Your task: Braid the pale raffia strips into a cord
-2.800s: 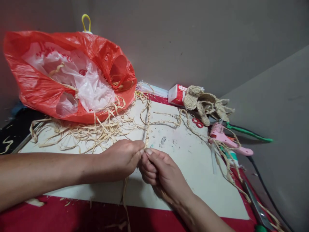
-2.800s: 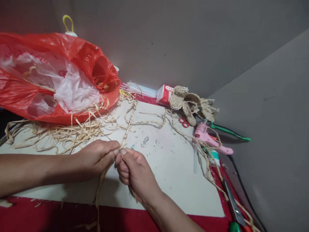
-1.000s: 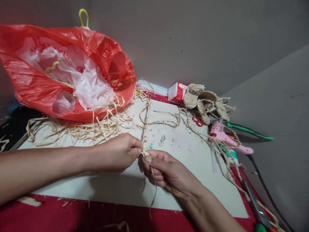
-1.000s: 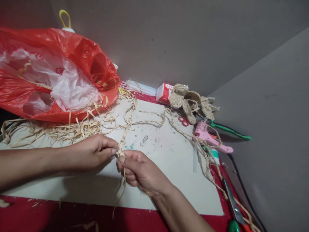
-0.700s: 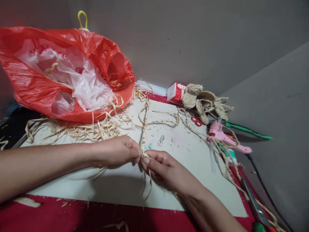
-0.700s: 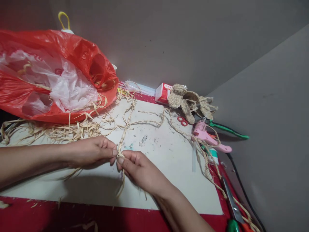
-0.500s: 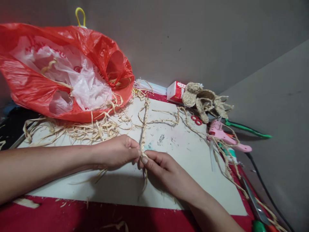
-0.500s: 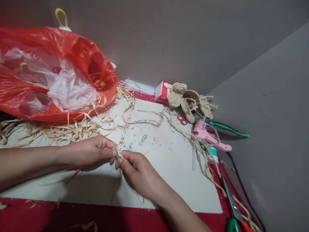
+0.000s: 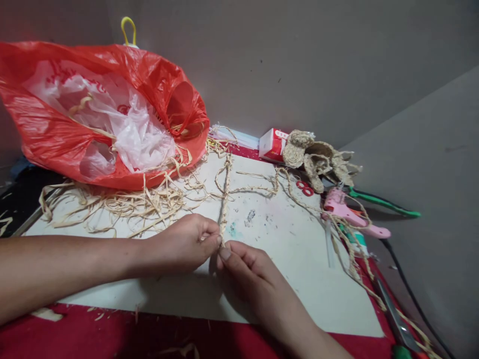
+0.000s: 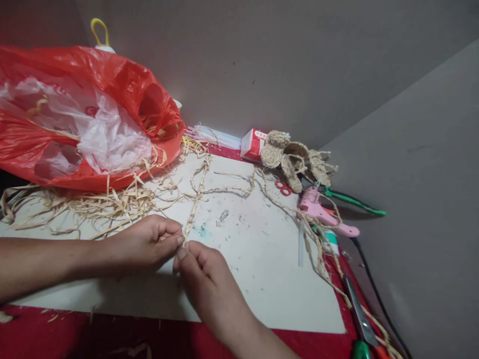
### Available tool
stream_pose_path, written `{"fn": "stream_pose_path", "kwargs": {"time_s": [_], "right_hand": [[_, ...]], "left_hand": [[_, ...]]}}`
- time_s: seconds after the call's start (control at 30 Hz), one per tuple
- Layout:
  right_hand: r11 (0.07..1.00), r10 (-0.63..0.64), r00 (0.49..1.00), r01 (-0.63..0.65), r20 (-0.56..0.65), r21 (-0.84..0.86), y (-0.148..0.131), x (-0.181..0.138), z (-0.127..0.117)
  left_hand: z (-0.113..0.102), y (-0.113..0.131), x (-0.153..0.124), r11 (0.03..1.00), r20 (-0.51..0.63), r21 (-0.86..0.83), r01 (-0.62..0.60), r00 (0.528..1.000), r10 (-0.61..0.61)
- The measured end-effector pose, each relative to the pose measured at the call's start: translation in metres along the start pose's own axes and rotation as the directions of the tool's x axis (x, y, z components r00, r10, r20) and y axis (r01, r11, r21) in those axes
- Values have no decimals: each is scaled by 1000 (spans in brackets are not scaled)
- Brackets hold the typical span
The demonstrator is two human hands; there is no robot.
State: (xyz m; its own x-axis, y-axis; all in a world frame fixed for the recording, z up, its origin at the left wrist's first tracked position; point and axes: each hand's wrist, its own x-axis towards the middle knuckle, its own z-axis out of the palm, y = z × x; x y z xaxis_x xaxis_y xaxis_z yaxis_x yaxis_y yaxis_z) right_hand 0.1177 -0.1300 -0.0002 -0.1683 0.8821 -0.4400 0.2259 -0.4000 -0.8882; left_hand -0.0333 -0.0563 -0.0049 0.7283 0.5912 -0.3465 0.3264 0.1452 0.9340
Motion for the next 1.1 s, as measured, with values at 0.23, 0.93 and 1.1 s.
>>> {"fn": "stream_pose_path", "kwargs": {"time_s": [0.23,0.93,1.1], "right_hand": [[883,-233,969,174,-85,-436,14,-3,19],[960,-183,899,252,-399,126,-13,-13,-24],[934,58,997,-35,-54,356,-3,9,-18]], "left_hand": [[0,-1,1,974,66,-224,47,997,-33],[-6,-3,1,978,64,-208,14,998,0],[-6,-4,1,981,97,-190,-24,994,43]]}}
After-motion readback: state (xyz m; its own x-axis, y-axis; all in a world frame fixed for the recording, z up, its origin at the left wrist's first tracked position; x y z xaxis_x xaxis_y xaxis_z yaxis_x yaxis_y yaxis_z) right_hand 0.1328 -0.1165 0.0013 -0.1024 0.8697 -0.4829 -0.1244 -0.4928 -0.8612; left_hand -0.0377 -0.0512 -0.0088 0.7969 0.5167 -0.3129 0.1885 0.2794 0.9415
